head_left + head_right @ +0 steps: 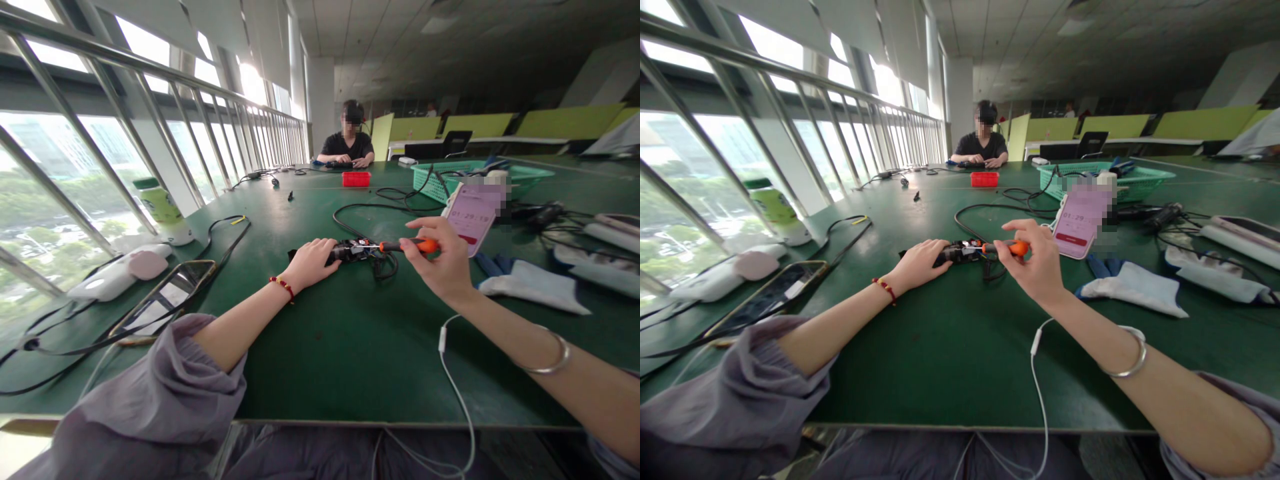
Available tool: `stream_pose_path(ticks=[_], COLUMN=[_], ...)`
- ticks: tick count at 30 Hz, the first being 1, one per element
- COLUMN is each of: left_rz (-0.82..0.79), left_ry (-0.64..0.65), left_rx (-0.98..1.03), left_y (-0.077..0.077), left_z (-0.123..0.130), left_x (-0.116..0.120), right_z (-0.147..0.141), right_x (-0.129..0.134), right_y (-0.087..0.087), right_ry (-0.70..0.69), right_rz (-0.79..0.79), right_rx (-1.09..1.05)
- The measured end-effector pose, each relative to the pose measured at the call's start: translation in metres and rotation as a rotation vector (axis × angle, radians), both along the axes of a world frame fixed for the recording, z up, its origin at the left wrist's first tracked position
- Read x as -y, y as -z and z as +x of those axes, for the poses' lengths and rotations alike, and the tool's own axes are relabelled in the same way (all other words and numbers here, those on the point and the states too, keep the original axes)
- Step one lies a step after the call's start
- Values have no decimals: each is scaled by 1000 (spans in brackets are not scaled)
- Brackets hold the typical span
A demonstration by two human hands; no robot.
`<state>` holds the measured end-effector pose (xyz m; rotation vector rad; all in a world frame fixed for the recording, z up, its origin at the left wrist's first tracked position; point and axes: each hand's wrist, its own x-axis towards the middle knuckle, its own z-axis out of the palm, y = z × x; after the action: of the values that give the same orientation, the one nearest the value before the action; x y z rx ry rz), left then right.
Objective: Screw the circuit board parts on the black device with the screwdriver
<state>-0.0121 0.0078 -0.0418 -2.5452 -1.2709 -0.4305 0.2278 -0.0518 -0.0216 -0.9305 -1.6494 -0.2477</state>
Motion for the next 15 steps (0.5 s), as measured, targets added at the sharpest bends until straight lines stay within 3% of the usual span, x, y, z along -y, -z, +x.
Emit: stream_pose_path(ticks=[4,15], left_rz=[1,-4], left_ry=[-4,-13], left_rx=[-4,-5], left_y=[0,0], left_z=[0,1], left_x=[0,0], right_z=[0,-1], right_x=[-1,1], right_y=[0,0], right_ry=[-38,25], right_rz=[42,21], right_rx=[-29,10])
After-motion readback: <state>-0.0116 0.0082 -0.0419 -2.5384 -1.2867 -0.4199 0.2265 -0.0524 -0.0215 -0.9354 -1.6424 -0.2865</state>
